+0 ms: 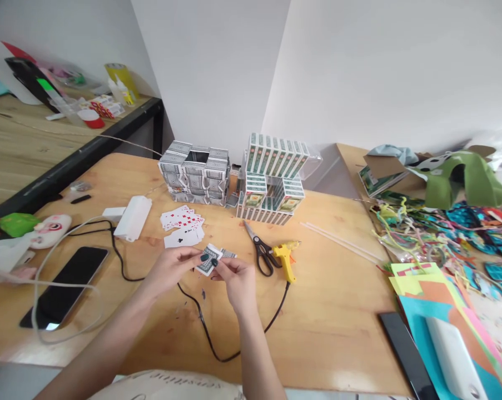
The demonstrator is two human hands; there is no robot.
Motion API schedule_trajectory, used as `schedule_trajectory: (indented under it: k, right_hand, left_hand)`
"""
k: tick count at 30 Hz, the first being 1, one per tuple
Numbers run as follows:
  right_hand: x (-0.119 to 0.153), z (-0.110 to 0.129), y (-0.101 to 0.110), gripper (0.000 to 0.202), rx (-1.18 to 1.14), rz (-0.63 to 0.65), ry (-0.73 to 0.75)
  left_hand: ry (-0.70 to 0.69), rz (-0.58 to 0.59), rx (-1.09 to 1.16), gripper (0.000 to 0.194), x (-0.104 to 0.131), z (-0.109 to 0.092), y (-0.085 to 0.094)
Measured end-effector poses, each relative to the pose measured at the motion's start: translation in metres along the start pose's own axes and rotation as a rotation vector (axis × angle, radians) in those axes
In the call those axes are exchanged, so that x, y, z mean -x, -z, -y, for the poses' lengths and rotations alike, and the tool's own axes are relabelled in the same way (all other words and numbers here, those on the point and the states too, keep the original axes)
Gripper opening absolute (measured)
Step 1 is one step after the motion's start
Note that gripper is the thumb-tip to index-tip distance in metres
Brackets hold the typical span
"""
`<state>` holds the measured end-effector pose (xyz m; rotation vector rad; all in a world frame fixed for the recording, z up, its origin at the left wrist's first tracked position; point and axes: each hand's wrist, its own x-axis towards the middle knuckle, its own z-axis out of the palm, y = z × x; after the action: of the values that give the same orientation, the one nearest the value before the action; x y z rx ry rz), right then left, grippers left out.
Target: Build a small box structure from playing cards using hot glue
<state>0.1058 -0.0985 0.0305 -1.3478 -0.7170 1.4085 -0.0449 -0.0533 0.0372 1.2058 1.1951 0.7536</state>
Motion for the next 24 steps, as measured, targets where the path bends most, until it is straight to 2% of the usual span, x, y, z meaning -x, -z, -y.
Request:
schedule_trajectory:
  k: [17, 24]
  right_hand:
    - [-0.0018, -0.0032, 0.0010, 0.018, -0.101, -0.027, 0.009]
    - [-0.0043, -0.0008, 0.0056, 0.014, -0.031, 0.005, 0.061]
  left_hand:
    - [0.023, -0.059, 0.015, 0.022, -0.0010, 0.0033, -0.0046]
    - [0.028, 0.141, 0.078, 0.029, -0.0026, -0.0009, -0.0034]
